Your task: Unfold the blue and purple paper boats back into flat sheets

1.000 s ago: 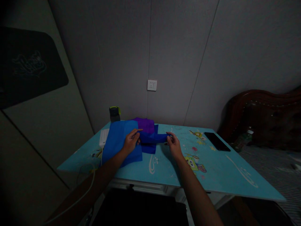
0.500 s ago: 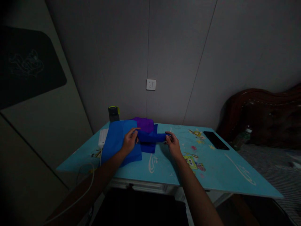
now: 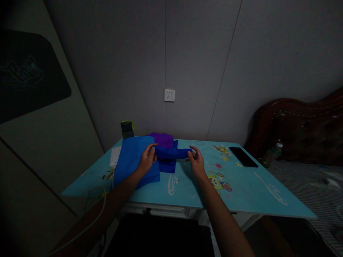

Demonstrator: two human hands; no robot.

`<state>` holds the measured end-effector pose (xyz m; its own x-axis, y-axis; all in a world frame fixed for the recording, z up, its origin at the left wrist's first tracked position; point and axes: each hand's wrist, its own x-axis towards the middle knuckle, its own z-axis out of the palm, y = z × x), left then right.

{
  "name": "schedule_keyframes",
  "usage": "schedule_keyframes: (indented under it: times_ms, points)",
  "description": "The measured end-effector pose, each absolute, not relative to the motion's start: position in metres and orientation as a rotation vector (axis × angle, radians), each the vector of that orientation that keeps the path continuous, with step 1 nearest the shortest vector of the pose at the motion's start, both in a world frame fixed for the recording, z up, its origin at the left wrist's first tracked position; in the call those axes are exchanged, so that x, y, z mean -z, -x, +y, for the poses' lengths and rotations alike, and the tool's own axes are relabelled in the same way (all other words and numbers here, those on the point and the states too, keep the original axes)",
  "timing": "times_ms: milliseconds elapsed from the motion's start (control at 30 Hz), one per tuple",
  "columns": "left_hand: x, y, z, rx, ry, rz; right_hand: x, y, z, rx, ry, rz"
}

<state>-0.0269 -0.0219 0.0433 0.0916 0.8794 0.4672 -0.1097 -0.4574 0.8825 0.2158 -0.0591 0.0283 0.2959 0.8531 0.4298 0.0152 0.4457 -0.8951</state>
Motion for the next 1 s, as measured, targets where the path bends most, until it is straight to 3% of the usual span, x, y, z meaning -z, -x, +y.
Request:
schedule_keyframes:
  times_ms: [1000]
  points:
    - [-0.033,0.022,-0.014,-1.511,-1.532,0.673,-0.031,-0.222,-0.06,-0.467,1.054,-1.143]
